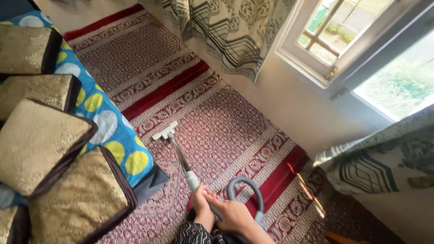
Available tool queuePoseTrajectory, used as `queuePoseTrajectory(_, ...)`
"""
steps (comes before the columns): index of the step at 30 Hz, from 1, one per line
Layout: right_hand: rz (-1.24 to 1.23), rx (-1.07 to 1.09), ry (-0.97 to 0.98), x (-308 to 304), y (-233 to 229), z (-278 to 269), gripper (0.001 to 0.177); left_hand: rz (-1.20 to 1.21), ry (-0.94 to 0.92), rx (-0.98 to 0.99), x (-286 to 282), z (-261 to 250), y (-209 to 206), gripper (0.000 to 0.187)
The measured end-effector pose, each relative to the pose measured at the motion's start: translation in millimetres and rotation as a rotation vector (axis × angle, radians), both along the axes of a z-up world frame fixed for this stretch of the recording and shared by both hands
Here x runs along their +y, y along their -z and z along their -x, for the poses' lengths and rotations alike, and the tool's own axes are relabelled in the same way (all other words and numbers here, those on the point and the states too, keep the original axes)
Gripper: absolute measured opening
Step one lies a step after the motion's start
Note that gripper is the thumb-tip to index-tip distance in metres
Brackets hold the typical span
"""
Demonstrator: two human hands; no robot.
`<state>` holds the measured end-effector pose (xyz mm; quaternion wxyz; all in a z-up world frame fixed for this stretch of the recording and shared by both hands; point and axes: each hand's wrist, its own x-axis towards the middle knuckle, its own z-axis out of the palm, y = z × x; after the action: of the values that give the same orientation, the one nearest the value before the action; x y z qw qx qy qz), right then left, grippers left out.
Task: Vacuum the carpet in the bedroom.
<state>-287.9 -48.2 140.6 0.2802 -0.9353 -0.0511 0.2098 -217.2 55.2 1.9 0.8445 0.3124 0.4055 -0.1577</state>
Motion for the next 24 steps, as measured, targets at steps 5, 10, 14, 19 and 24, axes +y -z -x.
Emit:
queuePoseTrajectory(5, 0.021, 0.023, -0.015, -30, -56, 73, 0.096, 0.121, 0.062, 0.045, -18, 82, -12, 0.026)
queuePoseTrajectory(10, 0.203, 0.185, -0.064, -55, -145, 94, 0.098, 0.42, 0.33, 0.107, -41, 119, -86, 0.024)
queuePoseTrajectory(14, 0.053, 0.041, -0.053, -77, -96, 108, 0.091, 0.437, 0.326, 0.078, -55, 129, -60, 0.026)
queuePoseTrajectory(19, -0.069, -0.079, -0.057, -92, -8, 99, 0.094, 0.337, 0.315, 0.088, -63, 109, 8, 0.021)
queuePoseTrajectory(24, 0.02, -0.07, -0.143, -50, 28, -14, 0.094, 0.244, 0.203, 0.027, -24, 2, 82, 0.019)
